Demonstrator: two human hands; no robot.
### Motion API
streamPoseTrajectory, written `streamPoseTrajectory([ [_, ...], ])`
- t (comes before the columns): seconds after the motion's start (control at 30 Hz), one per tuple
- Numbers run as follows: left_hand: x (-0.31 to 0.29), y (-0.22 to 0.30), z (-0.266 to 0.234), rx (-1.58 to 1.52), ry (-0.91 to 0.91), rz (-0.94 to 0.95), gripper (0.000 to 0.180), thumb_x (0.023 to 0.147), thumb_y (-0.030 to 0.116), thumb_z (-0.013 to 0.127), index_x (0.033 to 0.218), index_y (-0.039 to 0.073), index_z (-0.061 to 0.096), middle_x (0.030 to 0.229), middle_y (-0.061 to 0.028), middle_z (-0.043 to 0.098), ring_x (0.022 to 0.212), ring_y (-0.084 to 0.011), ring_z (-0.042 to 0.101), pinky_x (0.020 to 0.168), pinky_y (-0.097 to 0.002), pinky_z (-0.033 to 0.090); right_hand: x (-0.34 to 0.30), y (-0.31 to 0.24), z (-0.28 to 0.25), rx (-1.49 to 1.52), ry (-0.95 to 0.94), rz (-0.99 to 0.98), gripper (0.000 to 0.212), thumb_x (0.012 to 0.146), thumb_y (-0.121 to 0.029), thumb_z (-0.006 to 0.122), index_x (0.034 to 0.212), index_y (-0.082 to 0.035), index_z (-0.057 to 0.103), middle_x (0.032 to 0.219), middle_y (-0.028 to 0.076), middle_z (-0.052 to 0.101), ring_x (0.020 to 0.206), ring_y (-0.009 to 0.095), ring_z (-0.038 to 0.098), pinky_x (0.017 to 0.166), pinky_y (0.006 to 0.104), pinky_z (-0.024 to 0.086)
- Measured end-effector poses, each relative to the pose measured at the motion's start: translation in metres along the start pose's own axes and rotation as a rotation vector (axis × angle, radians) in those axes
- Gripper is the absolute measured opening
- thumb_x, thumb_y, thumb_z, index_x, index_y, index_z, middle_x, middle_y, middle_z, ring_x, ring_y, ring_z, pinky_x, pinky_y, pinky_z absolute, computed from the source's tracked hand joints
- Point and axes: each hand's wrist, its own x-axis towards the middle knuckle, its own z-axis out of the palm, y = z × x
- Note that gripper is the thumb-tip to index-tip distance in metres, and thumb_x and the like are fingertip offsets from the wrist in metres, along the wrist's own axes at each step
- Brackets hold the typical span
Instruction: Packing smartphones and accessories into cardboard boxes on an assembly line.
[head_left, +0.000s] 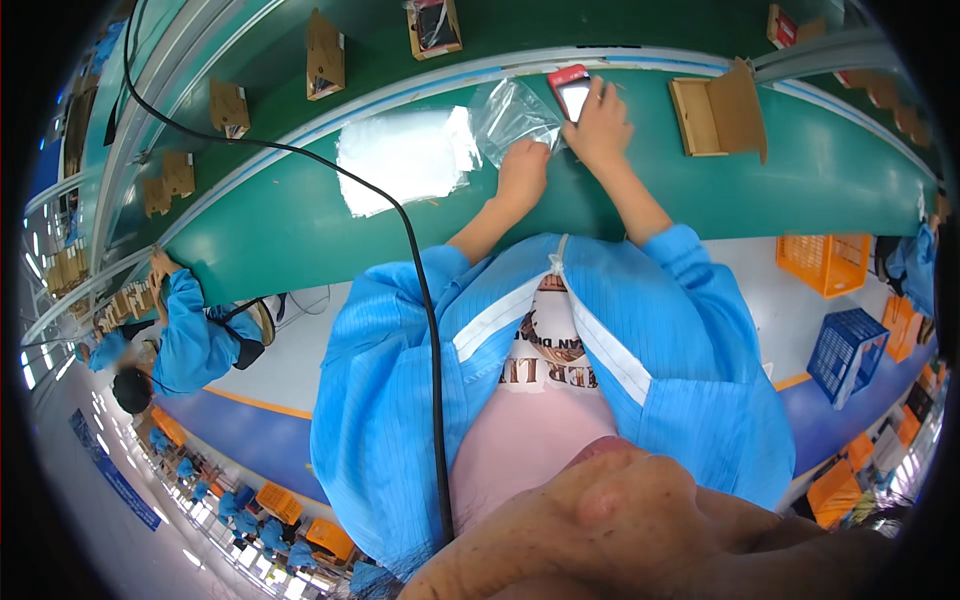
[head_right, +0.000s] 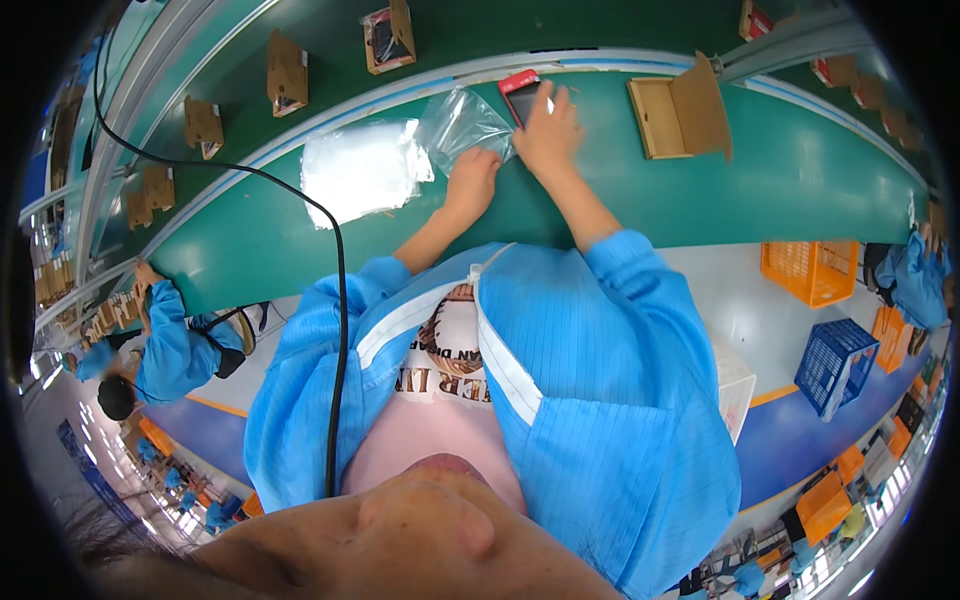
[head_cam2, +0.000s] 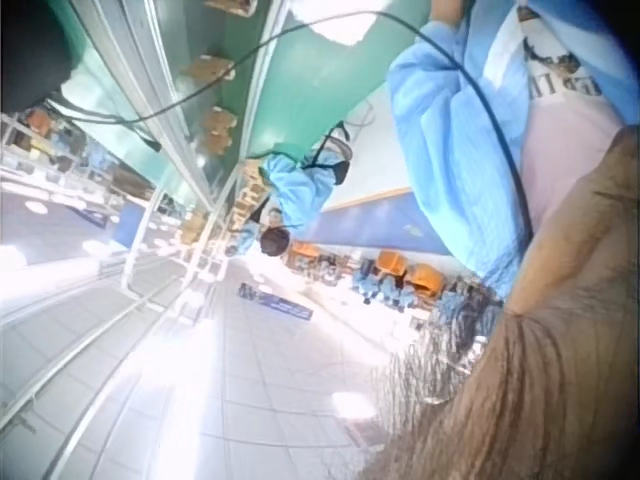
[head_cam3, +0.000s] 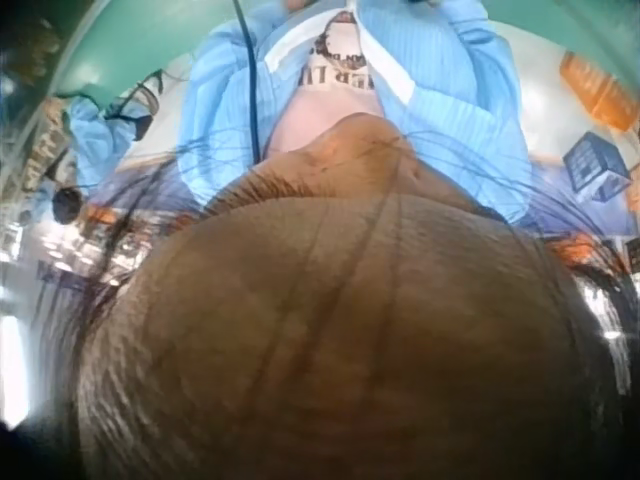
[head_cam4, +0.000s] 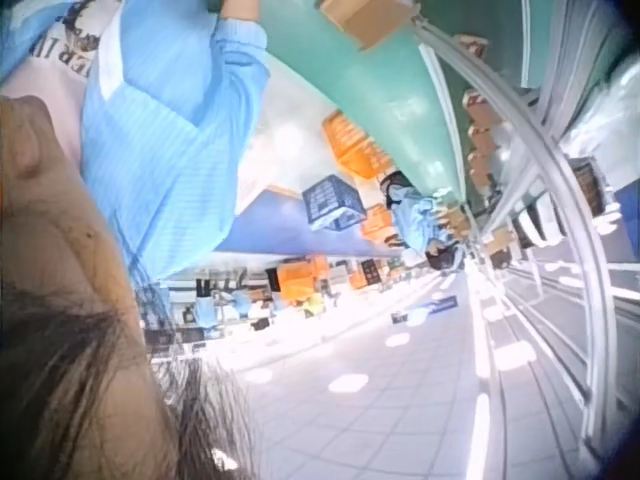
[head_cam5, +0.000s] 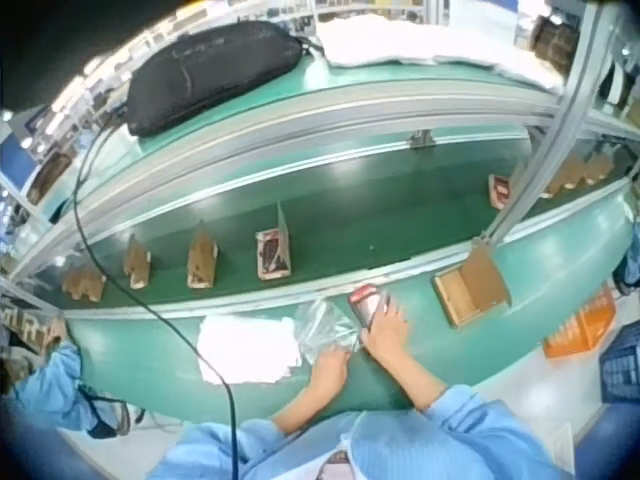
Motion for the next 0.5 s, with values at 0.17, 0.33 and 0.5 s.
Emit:
streamPoseTrajectory([
  [0.17, -0.001, -0.011, -0.002, -0.085, 0.106, -0.085, 0.009, 0.08, 0.006, 0.058, 0.087, 0.002, 0.062, 0.087, -0.0159, 0.058, 0.084, -0.0362, 0.056, 0.074, -0.0435, 0.045, -0.007, 0.066, -0.003, 0.004, -0.038, -0.023, 0.081, 0.062, -0.038, 0.079, 0.124, 0.001, 0.044, 0.112, 0.021, 0.051, 0.104, 0.036, 0.048, 0.088, 0.0423, 0.043],
  [0.33, 0.001, -0.007, 0.001, -0.103, 0.109, -0.038, 0.008, 0.08, 0.006, 0.059, 0.087, 0.003, 0.062, 0.087, -0.0159, 0.06, 0.083, -0.0355, 0.057, 0.073, -0.0427, 0.046, -0.013, 0.07, -0.027, 0.59, -0.252, 0.201, 0.046, 0.075, -0.027, 0.075, 0.099, 0.004, 0.051, 0.09, 0.021, 0.061, 0.067, 0.026, 0.066, 0.057, 0.0345, 0.053],
  [0.5, 0.004, -0.011, -0.001, -0.214, 0.047, -0.118, 0.009, 0.079, 0.007, 0.06, 0.087, 0.004, 0.063, 0.084, -0.0171, 0.06, 0.079, -0.0352, 0.058, 0.07, -0.0426, 0.047, -0.055, 0.061, -0.032, 1.128, -0.162, 0.139, 0.034, 0.089, -0.022, 0.061, 0.104, 0.006, 0.05, 0.085, 0.013, 0.066, 0.061, 0.018, 0.067, 0.051, 0.0264, 0.052],
])
